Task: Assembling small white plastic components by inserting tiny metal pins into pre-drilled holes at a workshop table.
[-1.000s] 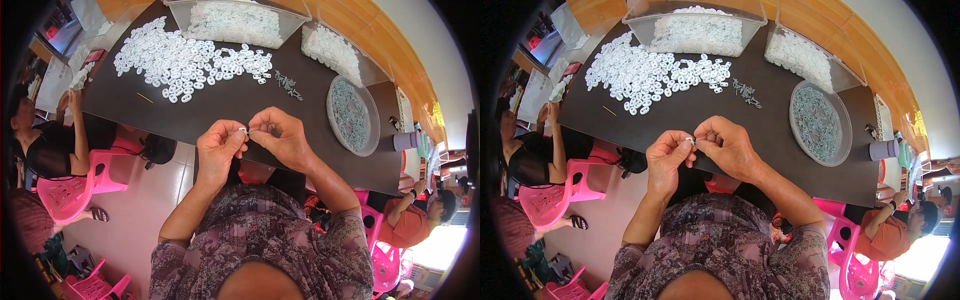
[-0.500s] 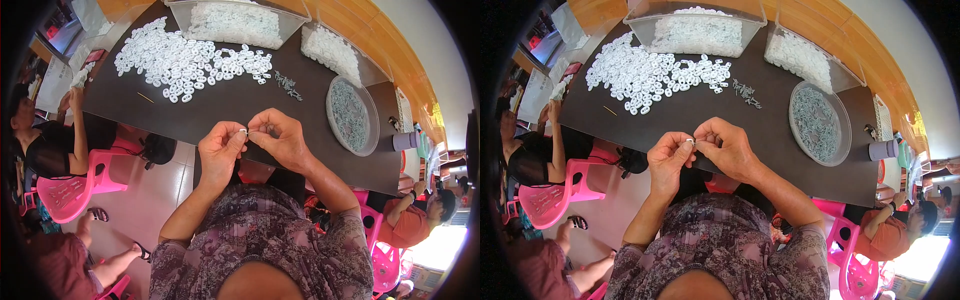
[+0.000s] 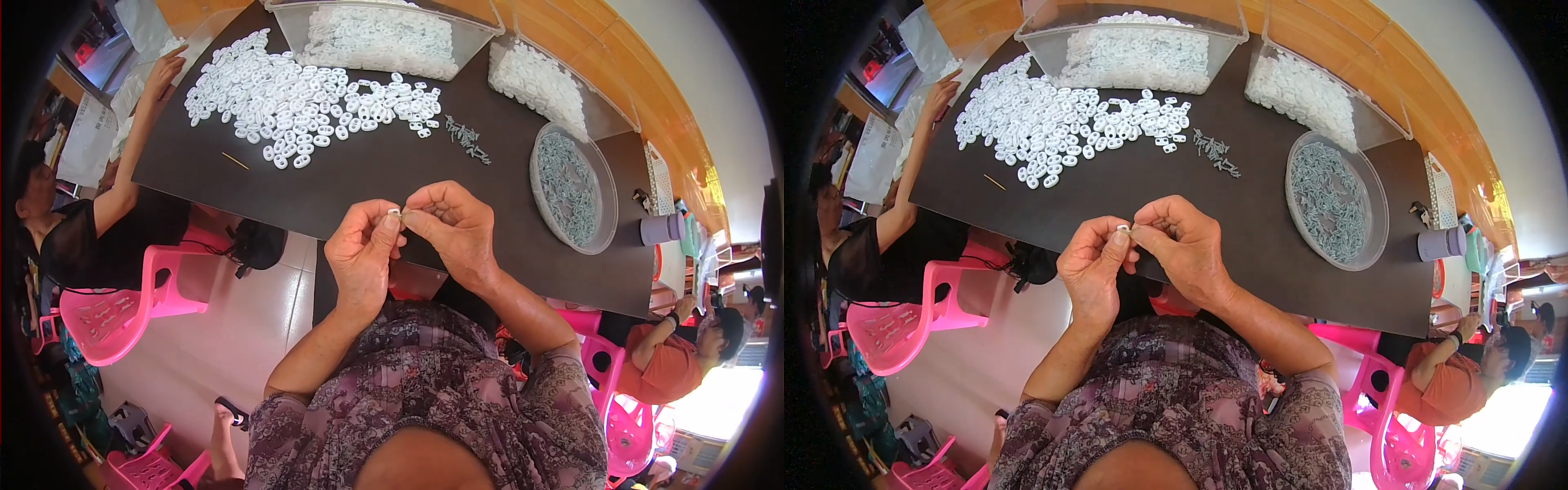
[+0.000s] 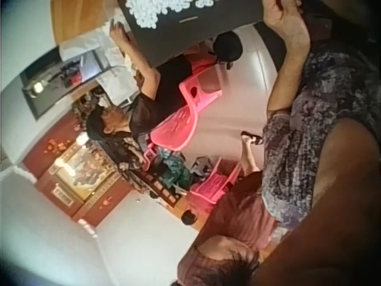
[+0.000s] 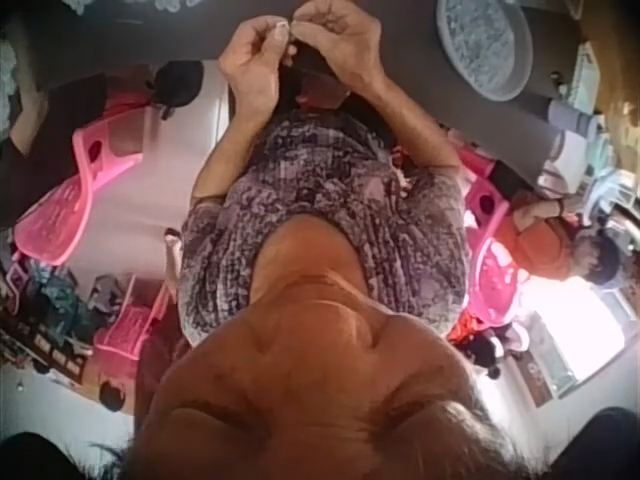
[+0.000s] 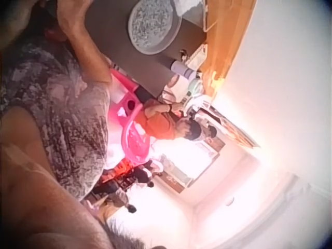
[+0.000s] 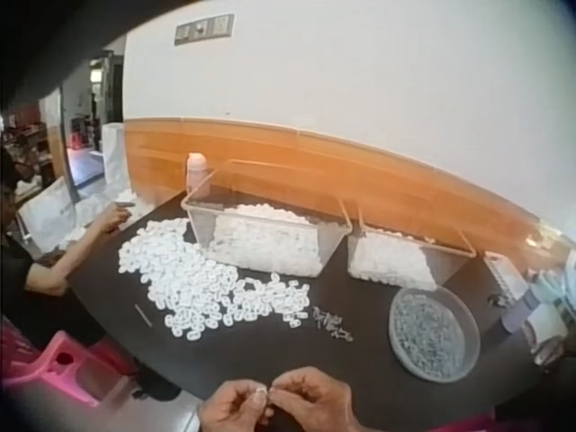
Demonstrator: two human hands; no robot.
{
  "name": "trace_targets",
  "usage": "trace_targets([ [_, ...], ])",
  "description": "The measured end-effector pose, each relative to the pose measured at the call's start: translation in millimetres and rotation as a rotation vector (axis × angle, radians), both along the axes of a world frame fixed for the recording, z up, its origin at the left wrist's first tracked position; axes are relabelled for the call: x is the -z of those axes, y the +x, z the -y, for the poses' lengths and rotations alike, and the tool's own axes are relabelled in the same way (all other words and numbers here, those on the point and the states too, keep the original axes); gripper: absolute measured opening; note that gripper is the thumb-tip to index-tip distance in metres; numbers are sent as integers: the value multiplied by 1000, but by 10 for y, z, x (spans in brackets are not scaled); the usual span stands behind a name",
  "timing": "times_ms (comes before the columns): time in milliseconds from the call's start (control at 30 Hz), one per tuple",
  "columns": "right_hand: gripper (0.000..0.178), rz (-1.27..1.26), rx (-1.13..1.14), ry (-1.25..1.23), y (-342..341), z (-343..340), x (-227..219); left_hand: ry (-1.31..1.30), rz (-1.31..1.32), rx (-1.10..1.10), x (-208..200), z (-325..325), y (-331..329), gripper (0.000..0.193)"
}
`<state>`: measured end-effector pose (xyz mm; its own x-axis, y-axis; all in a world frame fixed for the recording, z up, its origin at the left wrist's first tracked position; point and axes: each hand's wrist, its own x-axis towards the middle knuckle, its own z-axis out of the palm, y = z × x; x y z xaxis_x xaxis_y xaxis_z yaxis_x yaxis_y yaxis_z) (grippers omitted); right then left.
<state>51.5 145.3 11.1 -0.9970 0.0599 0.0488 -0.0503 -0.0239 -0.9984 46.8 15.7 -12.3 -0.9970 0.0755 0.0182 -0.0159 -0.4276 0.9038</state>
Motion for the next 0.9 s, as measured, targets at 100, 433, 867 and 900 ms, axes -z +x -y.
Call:
trace_targets([
  [100,12,31,-6,-15,4,6,-24,-6,1,-3,-24,12,4,10],
  [433,12,-33,5,94,60,39,-1,-339,-276,-148,24,17,83,11],
  [867,11,3,-73,-7,1,-52,-33,37,-5,8,4,-6,-39,14],
  [900,9,25,-87,-29,-10,-42,-51,38,-9,6,5,-8,-38,14],
])
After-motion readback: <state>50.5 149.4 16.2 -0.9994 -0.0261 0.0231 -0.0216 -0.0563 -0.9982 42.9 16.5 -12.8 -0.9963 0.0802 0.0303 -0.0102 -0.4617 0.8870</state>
